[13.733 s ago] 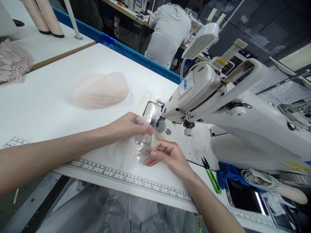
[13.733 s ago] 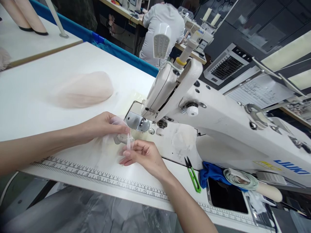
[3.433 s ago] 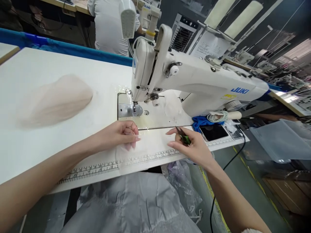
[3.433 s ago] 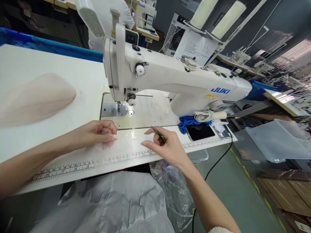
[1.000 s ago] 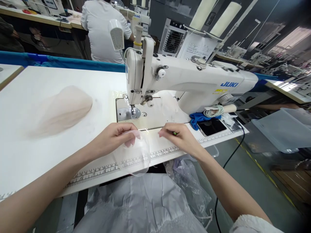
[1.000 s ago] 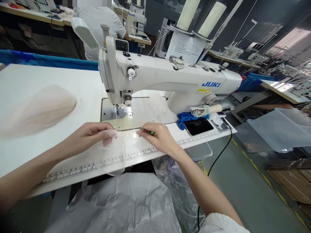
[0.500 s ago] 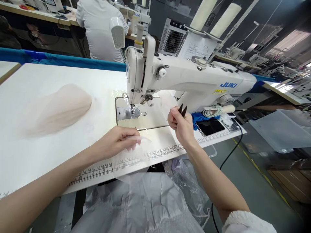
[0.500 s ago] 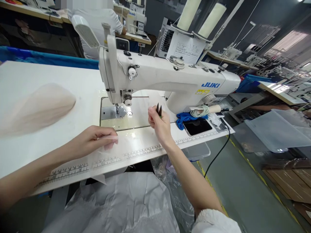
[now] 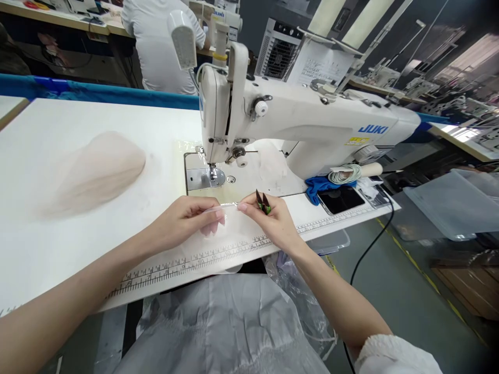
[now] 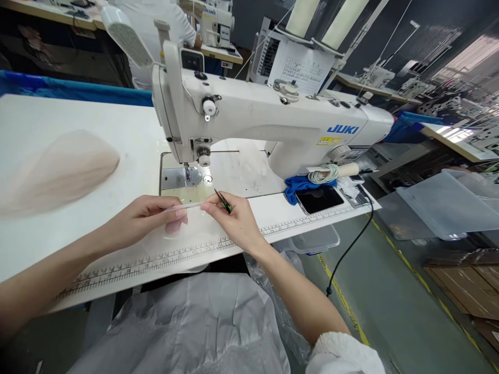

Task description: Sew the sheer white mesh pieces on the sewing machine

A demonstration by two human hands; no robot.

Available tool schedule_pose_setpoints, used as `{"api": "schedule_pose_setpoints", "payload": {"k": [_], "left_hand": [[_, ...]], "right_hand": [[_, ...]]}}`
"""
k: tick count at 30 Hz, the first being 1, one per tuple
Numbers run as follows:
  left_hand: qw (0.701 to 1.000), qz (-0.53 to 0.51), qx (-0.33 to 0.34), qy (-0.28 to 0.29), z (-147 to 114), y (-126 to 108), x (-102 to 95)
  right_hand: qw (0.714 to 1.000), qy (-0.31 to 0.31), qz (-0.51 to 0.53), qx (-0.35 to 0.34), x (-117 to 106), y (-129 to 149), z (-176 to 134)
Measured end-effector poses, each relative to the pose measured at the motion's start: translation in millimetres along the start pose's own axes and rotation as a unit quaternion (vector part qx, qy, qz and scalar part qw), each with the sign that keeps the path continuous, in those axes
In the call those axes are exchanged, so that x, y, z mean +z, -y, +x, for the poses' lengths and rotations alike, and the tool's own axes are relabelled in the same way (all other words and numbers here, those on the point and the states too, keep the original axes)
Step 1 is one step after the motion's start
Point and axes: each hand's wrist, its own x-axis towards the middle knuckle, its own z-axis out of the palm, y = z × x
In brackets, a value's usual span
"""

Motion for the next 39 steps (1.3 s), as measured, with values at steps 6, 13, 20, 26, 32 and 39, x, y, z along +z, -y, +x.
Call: {"api": "schedule_pose_setpoints", "payload": {"k": [6, 13, 20, 26, 32, 39], "left_hand": [[1.000, -0.024, -0.005, -0.014, 0, 2, -6.6], [0.999, -0.041, -0.017, -0.012, 2, 0, -4.5], [0.997, -0.081, -0.016, 0.008, 1, 0, -4.3], [0.996, -0.084, -0.021, -0.009, 1, 3, -4.0], [0.993, -0.107, -0.036, 0.018, 1, 2, -7.0], [0.987, -0.142, -0.062, 0.042, 1, 8, -9.2]], "right_hand": [[0.994, -0.105, 0.008, 0.021, -26, -6, 0], [0.999, 0.007, -0.045, 0.006, -1, 7, -6], [0.999, 0.030, -0.018, -0.010, 13, 7, 0], [0.973, -0.100, -0.100, -0.183, 14, 3, -6], [0.975, -0.028, -0.106, -0.191, 18, -6, -4], [0.997, -0.048, -0.004, -0.067, 20, -6, -3]]}}
